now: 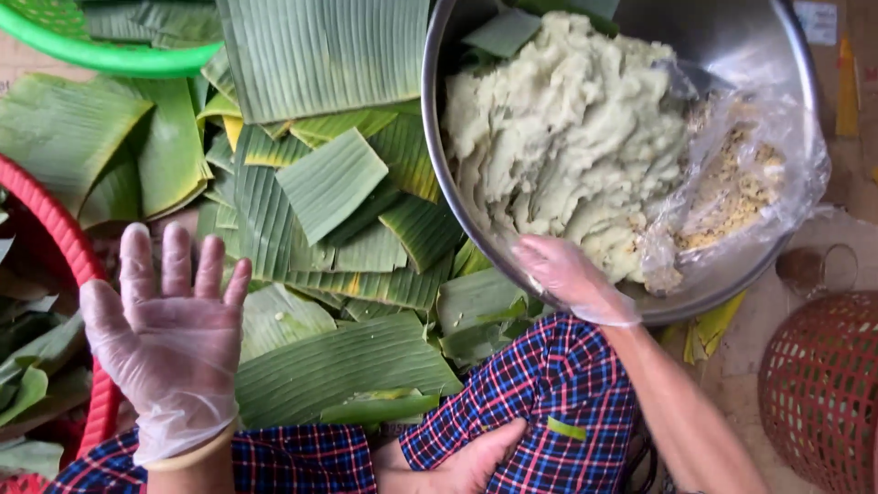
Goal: Wrapping portions of dough in banana leaves to prepare food packets.
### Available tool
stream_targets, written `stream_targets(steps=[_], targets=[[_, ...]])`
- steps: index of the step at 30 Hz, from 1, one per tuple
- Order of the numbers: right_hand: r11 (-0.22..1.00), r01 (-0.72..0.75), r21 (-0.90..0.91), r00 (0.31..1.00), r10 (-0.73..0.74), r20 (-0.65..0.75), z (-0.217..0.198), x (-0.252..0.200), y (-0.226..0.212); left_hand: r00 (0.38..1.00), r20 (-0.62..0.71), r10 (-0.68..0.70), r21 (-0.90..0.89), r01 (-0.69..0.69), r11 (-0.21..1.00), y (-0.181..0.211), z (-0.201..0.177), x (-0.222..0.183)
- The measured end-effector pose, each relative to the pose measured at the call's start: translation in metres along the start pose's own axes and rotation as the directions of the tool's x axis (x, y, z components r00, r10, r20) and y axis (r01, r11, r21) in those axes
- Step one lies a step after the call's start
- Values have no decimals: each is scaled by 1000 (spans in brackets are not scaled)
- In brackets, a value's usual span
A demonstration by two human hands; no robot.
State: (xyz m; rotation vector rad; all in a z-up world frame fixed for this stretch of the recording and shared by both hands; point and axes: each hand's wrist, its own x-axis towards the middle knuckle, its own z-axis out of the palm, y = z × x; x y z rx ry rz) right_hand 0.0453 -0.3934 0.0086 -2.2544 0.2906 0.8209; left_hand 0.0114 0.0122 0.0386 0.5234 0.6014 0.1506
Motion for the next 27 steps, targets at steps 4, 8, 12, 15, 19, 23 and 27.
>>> stream_targets(steps=[4, 8, 12, 15, 19, 23, 27], targets=[[961, 227, -160, 967, -242, -82, -14, -12, 35, 998, 65, 19, -8, -19, 1000, 6, -4, -14], [978, 181, -108, 982, -174, 69, -34, -30, 27, 989, 140, 43, 24, -46, 999, 4, -7, -14], [967, 140, -212, 972, -176, -158, 7, -48, 1, 978, 180, 107, 137, -133, 982, -18, 27, -22], [958, 286, -29, 920, -283, -271, 6, -56, 9, 980, 189, -54, 362, -18, 932, -77, 99, -52], [753, 418, 509, 871, -173, -460, -40, -93, -64, 806, 556, -203, 414, -57, 909, -192, 141, -34], [540, 557, 631, 819, -232, -525, -55, -58, -88, 653, 646, -396, 148, 402, 904, -260, 163, 4], [857, 488, -165, 611, -471, -637, 32, 18, -4, 811, 487, -324, 127, 301, 945, -297, 131, 27]])
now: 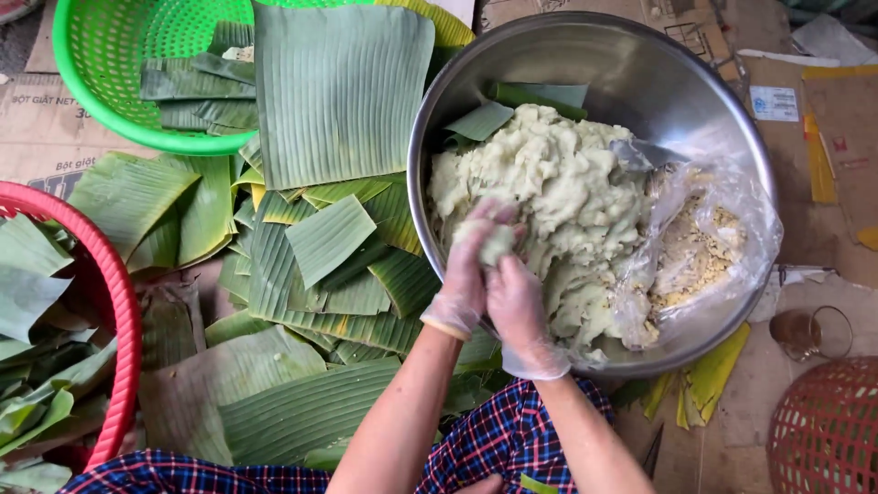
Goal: Wrapping portions of dough in banana leaves to prepare food packets.
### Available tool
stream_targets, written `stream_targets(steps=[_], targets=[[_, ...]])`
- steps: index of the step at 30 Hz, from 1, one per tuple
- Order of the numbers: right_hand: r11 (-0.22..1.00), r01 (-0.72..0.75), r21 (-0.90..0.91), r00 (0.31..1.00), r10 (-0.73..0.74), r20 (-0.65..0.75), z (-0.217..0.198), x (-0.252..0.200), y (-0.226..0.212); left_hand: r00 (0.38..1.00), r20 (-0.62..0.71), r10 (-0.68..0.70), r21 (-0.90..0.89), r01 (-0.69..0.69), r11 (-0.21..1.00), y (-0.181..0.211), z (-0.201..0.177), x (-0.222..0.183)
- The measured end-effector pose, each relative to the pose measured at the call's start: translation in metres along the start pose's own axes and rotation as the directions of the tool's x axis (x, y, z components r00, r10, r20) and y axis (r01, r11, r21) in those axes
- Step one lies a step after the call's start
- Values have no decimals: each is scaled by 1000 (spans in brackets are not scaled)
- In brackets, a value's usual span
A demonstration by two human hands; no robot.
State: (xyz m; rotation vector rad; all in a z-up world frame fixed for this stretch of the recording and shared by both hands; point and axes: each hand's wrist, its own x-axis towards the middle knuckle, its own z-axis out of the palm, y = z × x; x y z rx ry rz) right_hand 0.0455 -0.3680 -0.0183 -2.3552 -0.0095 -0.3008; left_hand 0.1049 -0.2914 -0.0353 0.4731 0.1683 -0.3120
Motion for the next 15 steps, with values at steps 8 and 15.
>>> stream_targets(steps=[8, 15], targets=[[994, -108, -6, 977, 107, 184, -77, 32, -73, 988, -151, 16, -122, -35, 992, 10, 24, -13], [995, -62, 83, 997, 58, 52, -29, 22, 11, 999, -53, -2, -48, -1, 999, 0, 2, -4]])
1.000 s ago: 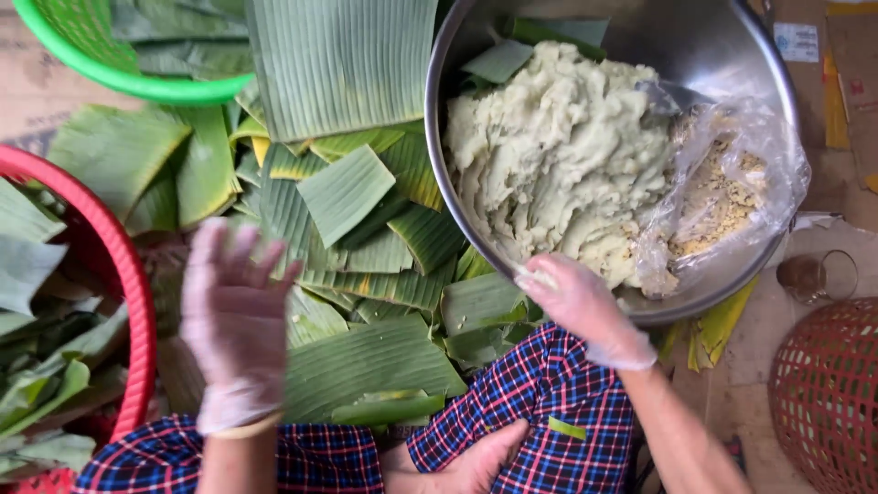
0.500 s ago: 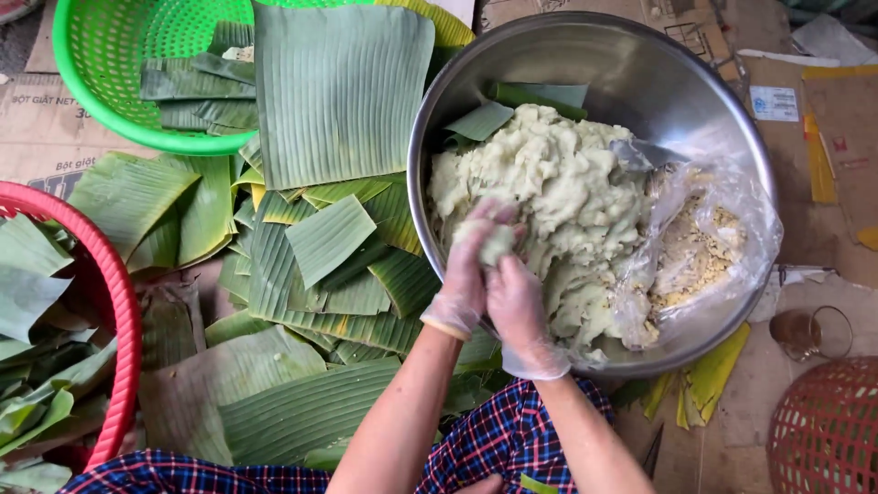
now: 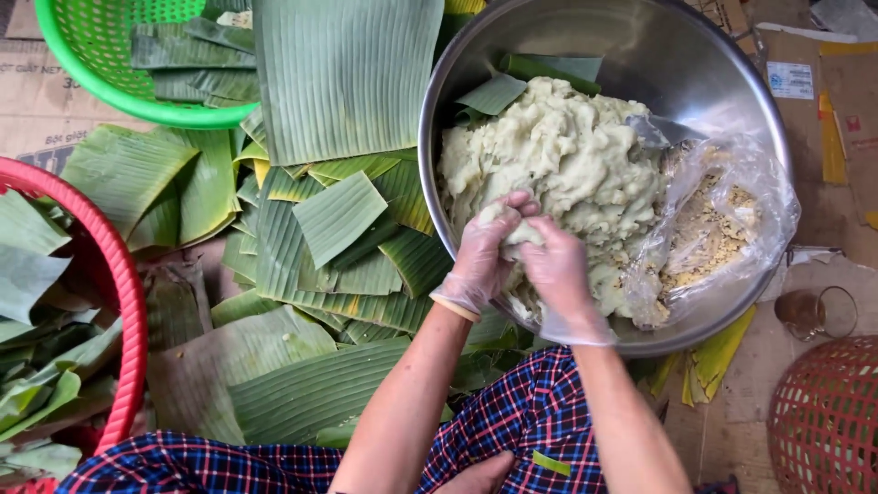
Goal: Wrapping portions of dough in banana leaves to prepare food packets.
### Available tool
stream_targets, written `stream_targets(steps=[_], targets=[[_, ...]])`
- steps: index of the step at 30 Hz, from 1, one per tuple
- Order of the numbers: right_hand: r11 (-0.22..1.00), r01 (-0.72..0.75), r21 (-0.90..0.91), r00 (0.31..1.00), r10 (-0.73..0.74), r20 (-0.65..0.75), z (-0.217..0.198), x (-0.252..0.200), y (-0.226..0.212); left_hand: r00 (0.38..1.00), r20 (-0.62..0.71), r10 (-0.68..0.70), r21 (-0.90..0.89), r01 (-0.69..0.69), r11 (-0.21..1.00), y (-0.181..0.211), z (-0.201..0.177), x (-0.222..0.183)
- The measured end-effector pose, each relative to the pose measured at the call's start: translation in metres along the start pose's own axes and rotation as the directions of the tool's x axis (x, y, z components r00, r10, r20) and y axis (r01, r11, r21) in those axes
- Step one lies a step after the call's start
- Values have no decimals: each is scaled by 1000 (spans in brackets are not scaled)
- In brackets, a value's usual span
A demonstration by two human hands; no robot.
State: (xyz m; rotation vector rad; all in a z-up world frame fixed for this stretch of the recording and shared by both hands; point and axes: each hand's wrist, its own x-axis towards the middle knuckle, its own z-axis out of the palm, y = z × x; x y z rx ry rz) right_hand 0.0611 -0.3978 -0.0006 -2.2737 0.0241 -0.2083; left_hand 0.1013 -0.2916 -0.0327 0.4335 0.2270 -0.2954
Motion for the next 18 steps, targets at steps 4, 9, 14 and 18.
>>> stream_targets(steps=[4, 9, 14, 18], targets=[[860, -362, 359, 926, 375, 34, -54, -8, -66, 999, -48, -13, -19, 12, 1000, -10, -6, 13], [977, -205, 54, 968, 194, 158, -86, -12, -87, 980, -14, -201, -78, 199, 977, 1, 1, 12], [977, 31, -209, 980, 12, 200, -23, -14, -54, 957, -2, -290, -148, 286, 947, -3, -2, 18], [870, 215, -444, 962, -267, -58, 30, 6, 1, 971, -107, -215, 31, 220, 975, -22, -16, 31]])
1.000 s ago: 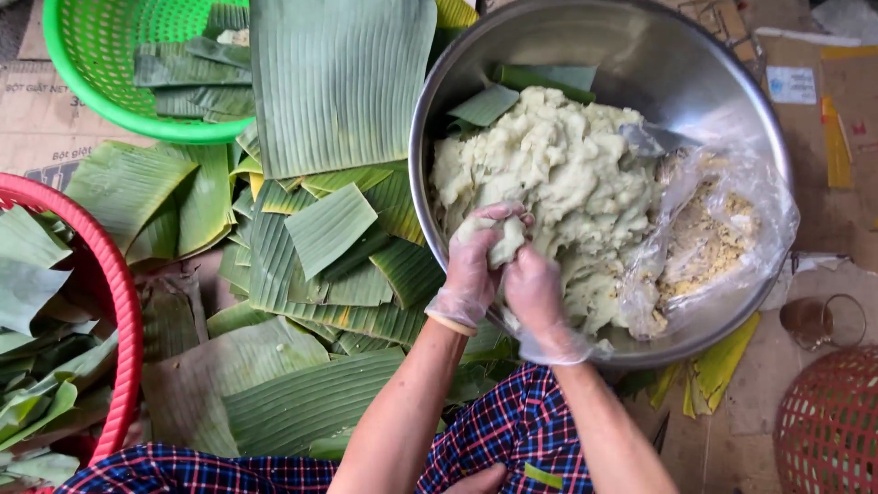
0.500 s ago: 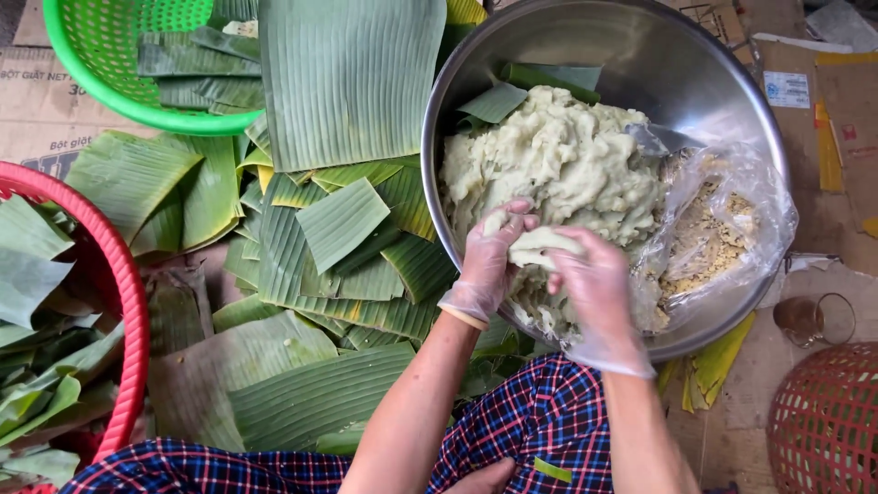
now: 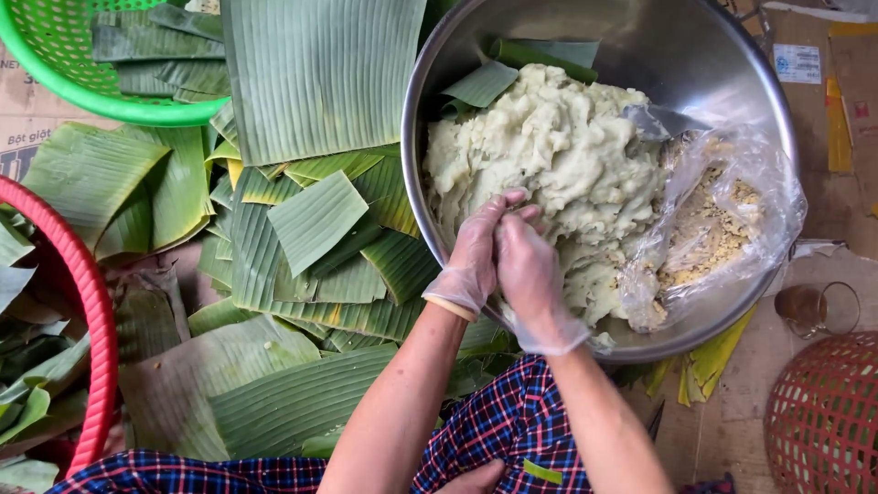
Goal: Wrapping portions of dough in banana leaves to prepare food packets.
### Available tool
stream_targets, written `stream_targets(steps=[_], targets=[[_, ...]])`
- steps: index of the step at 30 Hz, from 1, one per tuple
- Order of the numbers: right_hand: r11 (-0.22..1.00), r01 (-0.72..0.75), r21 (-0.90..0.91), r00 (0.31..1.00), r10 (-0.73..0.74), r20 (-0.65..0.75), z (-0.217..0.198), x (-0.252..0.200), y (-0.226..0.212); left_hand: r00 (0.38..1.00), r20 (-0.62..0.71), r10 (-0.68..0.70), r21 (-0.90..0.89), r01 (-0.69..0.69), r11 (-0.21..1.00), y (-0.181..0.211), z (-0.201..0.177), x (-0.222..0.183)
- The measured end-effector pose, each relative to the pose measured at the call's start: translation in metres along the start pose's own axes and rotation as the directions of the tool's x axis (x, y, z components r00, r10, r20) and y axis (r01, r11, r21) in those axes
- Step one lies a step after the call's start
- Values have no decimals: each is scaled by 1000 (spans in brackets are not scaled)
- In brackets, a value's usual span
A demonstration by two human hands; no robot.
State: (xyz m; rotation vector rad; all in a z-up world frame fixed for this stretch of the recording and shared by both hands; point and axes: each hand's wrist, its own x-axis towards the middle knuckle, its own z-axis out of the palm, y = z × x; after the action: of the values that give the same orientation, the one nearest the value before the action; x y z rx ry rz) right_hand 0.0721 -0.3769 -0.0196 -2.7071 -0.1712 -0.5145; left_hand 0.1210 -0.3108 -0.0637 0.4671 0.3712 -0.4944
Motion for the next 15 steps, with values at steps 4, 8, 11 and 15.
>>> stream_targets(steps=[4, 8, 11, 15], targets=[[952, -279, 129, 954, 260, 147, -3, 8, 32, 991, -136, 9, 34, -4, 999, -27, -19, 34], [715, -512, 477, 850, 339, 404, -55, 20, 10, 998, -68, -4, -155, -7, 988, 6, 4, -2], [615, -542, 573, 839, 354, 413, -66, 12, 5, 997, 43, -63, -178, 70, 982, 30, 30, -28], [747, -528, 404, 842, 523, 132, -27, 4, 7, 983, 96, 157, 77, -165, 983, -7, 3, -10]])
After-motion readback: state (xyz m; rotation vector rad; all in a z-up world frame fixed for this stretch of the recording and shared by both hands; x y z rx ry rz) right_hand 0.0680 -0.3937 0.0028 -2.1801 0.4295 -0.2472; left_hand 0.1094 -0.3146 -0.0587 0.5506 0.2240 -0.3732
